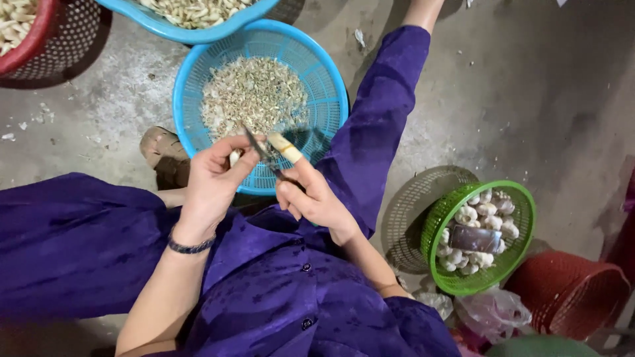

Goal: Trimming the root ends and peeling garlic cloves using a small knife

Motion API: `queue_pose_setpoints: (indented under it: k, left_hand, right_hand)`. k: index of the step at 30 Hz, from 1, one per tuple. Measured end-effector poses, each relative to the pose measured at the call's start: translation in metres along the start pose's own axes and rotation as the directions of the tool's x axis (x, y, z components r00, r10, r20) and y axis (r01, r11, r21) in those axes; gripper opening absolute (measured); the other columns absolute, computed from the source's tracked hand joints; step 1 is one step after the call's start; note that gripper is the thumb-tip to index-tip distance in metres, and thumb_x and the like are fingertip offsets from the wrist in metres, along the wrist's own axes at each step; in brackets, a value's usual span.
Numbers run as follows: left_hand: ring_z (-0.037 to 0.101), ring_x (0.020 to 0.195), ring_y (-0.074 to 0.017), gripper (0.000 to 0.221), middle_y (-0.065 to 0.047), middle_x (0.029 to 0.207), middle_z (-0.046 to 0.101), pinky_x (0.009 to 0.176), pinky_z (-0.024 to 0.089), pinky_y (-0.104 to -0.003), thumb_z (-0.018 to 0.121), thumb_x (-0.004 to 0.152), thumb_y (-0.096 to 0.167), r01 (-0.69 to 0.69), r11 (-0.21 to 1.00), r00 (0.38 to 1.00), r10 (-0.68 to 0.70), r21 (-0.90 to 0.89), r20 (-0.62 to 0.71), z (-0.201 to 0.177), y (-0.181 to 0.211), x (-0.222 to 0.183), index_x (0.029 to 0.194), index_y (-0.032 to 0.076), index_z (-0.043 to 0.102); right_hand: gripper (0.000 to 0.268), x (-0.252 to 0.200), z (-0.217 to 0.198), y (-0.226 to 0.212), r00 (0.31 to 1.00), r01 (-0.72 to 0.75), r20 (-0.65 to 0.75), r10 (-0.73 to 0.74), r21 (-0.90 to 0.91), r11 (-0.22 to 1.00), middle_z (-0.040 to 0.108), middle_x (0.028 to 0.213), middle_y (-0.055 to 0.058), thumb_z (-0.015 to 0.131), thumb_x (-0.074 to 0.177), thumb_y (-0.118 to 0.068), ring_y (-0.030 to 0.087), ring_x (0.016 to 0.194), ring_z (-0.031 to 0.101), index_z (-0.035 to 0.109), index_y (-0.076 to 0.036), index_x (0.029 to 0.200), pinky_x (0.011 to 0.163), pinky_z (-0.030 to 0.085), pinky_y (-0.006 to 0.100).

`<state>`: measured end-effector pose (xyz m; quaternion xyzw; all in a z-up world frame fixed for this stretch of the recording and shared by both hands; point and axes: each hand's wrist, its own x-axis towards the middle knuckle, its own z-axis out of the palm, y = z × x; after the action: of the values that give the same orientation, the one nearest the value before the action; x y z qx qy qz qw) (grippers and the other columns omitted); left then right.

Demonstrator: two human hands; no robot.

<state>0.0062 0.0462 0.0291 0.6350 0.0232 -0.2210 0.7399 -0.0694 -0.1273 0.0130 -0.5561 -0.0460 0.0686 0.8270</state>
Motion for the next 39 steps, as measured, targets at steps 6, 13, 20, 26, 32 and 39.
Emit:
queue_pose_setpoints:
  k: [6,13,20,26,32,39]
  left_hand:
    - [0.057,0.079,-0.0020,0.020,-0.004,0.087,0.070,0.075,0.052,-0.019,0.081,0.091,0.003,0.085,0.996,0.996,-0.084,0.022,-0.011,-0.012,0.000,-0.003,0.110,0.002,0.073]
    - [0.056,0.076,-0.0016,0.019,-0.003,0.085,0.070,0.073,0.051,-0.017,0.081,0.090,0.001,0.109,0.994,0.994,-0.109,0.021,0.001,-0.011,0.004,-0.003,0.107,0.001,0.073]
    - [0.055,0.077,-0.0031,0.015,-0.002,0.083,0.066,0.071,0.050,-0.018,0.080,0.091,0.001,0.142,0.988,0.990,-0.142,0.065,-0.005,-0.012,0.012,-0.003,0.104,0.000,0.073]
    - [0.054,0.077,-0.0036,0.014,-0.003,0.083,0.066,0.071,0.049,-0.018,0.080,0.091,0.001,0.159,0.984,0.987,-0.159,0.078,-0.009,-0.014,0.010,-0.003,0.103,0.000,0.073]
    - [0.054,0.075,-0.0037,0.012,-0.003,0.083,0.066,0.070,0.049,-0.017,0.079,0.091,0.000,0.188,0.978,0.982,-0.190,0.087,0.013,-0.016,0.013,-0.003,0.102,0.001,0.074]
    - [0.052,0.075,-0.0042,0.015,-0.002,0.083,0.066,0.072,0.049,-0.016,0.081,0.088,0.002,0.209,0.973,0.977,-0.212,0.096,0.021,-0.014,0.011,-0.005,0.102,0.002,0.075]
  right_hand:
    - [0.058,0.001,0.000,0.001,1.000,-0.007,0.008,0.008,-0.065,0.998,0.066,0.071,0.011,0.051,0.102,0.004,0.011,0.039,0.058,0.031,0.006,0.156,0.037,0.047,0.020]
    - [0.059,0.000,-0.004,0.001,1.000,-0.013,0.009,0.013,-0.046,0.999,0.066,0.070,0.013,0.053,0.101,0.004,0.013,0.038,0.059,0.032,0.006,0.156,0.036,0.048,0.021]
    - [0.057,-0.003,-0.007,0.003,1.000,-0.007,0.025,0.009,-0.073,0.997,0.065,0.070,0.010,0.053,0.102,0.002,0.012,0.039,0.058,0.033,0.005,0.156,0.037,0.048,0.021]
    - [0.057,-0.004,-0.007,0.004,0.999,-0.019,0.034,0.022,-0.072,0.997,0.065,0.070,0.010,0.053,0.103,0.002,0.011,0.039,0.058,0.033,0.003,0.156,0.036,0.048,0.021]
    - [0.056,-0.006,-0.010,0.005,0.998,-0.037,0.043,0.040,-0.065,0.997,0.065,0.069,0.009,0.053,0.103,0.001,0.011,0.039,0.057,0.034,0.003,0.156,0.037,0.048,0.020]
    - [0.053,-0.004,-0.010,0.002,0.998,-0.052,0.013,0.053,-0.086,0.995,0.064,0.068,0.011,0.055,0.103,0.002,0.012,0.038,0.057,0.037,0.004,0.153,0.037,0.047,0.020]
